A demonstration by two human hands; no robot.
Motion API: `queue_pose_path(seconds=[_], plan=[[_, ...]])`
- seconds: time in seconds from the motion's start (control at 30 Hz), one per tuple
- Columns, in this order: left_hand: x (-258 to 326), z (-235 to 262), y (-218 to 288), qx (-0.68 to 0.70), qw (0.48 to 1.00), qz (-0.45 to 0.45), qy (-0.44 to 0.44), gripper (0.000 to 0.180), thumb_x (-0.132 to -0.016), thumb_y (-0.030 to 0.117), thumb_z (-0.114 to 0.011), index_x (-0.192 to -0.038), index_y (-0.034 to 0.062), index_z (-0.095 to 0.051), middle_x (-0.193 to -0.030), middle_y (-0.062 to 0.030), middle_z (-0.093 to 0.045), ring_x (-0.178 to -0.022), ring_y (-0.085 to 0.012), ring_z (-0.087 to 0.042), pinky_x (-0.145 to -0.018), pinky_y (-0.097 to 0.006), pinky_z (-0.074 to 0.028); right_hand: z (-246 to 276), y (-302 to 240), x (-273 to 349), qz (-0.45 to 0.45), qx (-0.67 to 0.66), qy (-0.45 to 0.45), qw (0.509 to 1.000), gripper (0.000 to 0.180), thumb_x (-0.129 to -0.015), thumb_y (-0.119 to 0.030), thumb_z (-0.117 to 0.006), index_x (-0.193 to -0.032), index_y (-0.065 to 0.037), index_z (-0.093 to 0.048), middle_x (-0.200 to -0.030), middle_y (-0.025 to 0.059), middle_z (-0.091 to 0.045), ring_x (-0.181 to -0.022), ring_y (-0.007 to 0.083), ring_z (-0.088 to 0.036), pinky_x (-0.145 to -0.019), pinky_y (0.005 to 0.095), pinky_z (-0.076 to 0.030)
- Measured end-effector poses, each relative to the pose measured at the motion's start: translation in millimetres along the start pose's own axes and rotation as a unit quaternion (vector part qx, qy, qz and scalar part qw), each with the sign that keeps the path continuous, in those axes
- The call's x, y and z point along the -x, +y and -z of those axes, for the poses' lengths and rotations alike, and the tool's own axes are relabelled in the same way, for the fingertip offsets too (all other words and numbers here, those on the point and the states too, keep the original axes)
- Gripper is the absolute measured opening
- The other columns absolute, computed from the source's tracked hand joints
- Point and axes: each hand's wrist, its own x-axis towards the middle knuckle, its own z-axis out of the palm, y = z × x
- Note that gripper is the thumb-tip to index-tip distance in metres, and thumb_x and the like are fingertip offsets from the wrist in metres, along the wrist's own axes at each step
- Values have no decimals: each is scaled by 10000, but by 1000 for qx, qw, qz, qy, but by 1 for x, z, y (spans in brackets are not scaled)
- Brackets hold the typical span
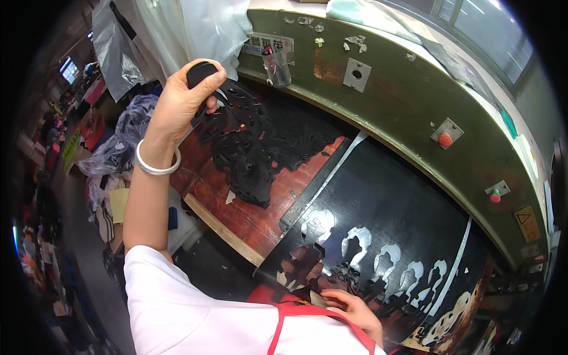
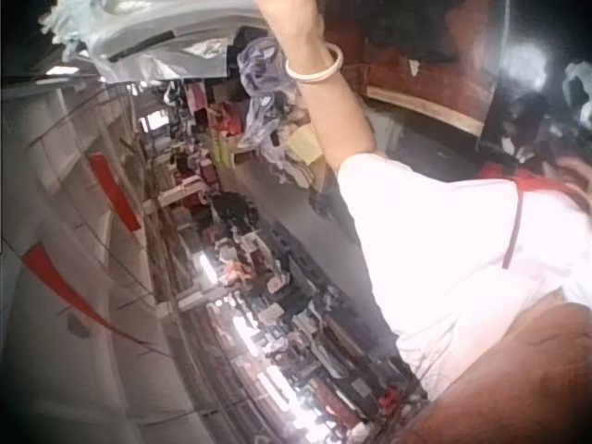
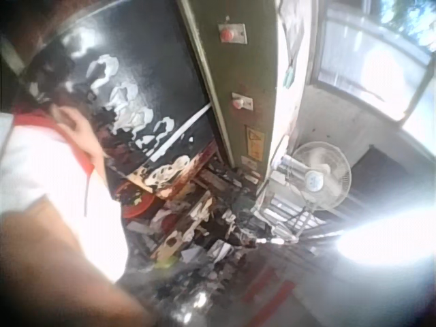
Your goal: The person operates a die-cutting press to cut shapes from a black sheet. They place the sheet on the machine bed, position a white template, press the machine to cut, then remove and separate the cut pieces. The person repeats this cycle multiple times, collecting the cut pieces and clearing the work surface.
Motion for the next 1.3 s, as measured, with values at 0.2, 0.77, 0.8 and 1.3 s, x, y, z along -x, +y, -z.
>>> queue_pose_path(seconds=[0.2,0.77,0.8,1.3], plan=[[-25,28,-55,-137,983,1,121,169,-897,181,-675,-986,38,-657,-721,36,-562,-548,-45,-501,-505,-205,-426,31,-21,50,82,-208,57,973,462,-866,-5,-622,-1291,97,-471,-1292,265,-535,-1176,336,-567,-1010,421,-463],[137,-56,-228,-557,796,-202,-120,383,-722,359,-728,-1017,128,-651,-1006,-91,-557,-997,-274,-506,-879,-430,-385,75,14,76,148,-222,324,908,338,-903,-89,-627,-1192,58,-531,-1083,227,-650,-940,297,-671,-832,402,-558],[140,-66,-220,-555,805,-174,-115,418,-708,392,-734,-1022,129,-652,-1019,-104,-553,-1000,-284,-503,-872,-432,-387,81,20,84,121,-198,396,889,261,-923,-91,-608,-1143,43,-567,-1021,191,-668,-890,253,-674,-789,360,-563],[138,-244,-222,-483,821,-129,-276,498,-866,155,-572,-1346,43,-500,-1440,-226,-391,-1327,-391,-361,-1102,-486,-271,106,198,235,-267,359,793,413,577,-757,-279,-732,-1261,-76,-539,-1121,260,-569,-1012,437,-531,-868,519,-425]])
